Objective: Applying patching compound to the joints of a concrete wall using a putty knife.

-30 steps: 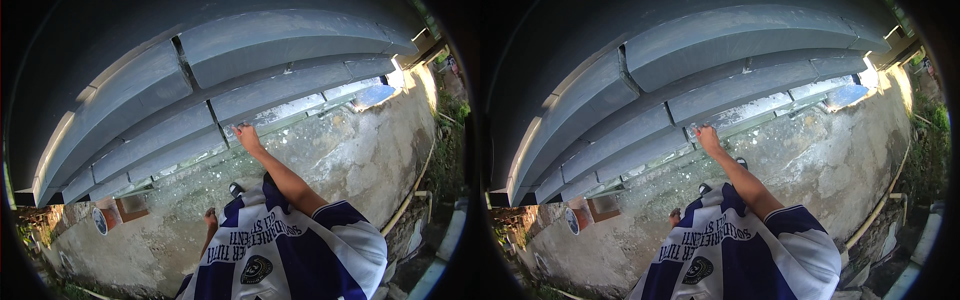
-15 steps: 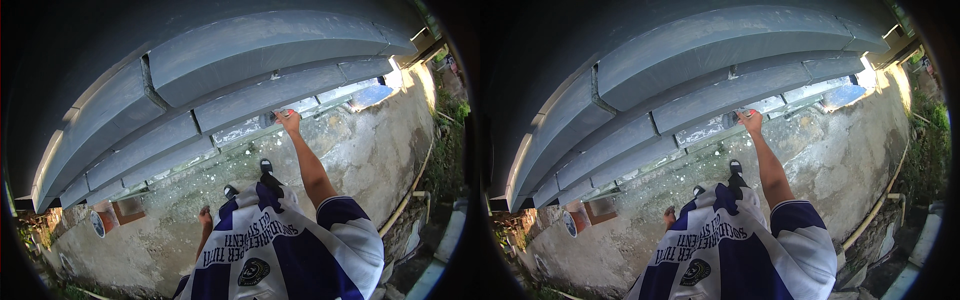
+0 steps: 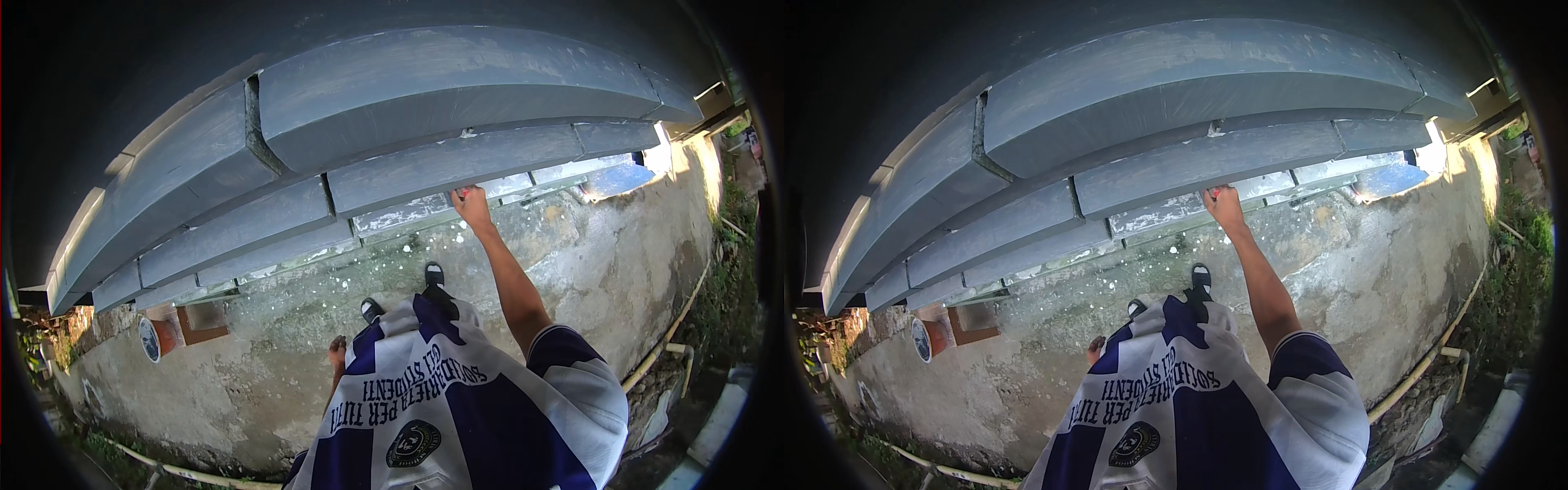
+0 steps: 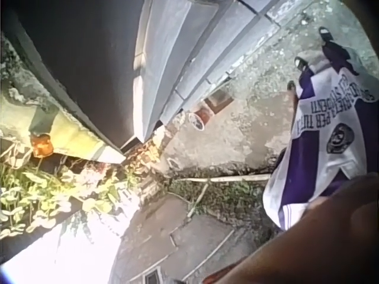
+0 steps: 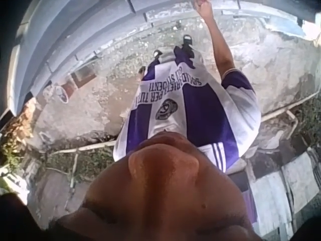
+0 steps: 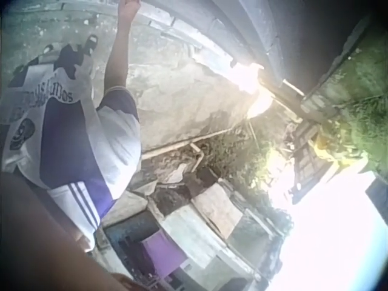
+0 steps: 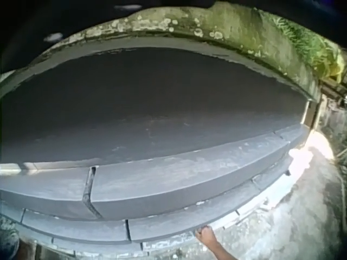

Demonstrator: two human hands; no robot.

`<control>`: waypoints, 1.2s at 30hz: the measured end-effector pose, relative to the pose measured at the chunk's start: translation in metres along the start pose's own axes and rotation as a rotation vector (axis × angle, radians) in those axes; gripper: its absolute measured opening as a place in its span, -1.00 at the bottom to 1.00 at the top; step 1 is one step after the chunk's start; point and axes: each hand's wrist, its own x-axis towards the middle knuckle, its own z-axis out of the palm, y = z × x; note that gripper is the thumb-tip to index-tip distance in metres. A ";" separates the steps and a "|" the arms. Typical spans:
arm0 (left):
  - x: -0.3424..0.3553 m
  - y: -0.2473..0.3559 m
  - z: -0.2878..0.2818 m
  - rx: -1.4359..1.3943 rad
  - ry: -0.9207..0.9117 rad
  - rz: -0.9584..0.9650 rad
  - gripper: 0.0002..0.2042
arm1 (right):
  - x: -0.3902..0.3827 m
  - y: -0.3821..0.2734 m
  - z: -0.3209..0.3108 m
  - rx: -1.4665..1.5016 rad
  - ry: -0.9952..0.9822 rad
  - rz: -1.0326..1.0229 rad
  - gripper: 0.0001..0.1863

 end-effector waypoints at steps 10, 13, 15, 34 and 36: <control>0.004 0.009 -0.013 -0.037 0.146 -0.072 -0.78 | -0.023 -0.025 0.016 -0.007 -0.172 -0.164 -0.85; 0.002 0.012 -0.017 0.049 0.111 -0.069 -0.77 | -0.028 -0.031 0.011 0.121 -0.108 0.019 -0.80; -0.001 0.012 -0.018 0.053 0.090 -0.062 -0.77 | -0.041 -0.024 0.013 0.155 -0.015 -0.072 -0.79; 0.016 0.039 -0.018 0.084 0.018 0.014 -0.78 | -0.127 0.015 0.021 0.796 -0.141 0.912 -0.66; 0.016 0.042 -0.016 0.101 0.016 0.002 -0.78 | -0.125 0.019 0.023 0.445 -0.174 0.726 -0.69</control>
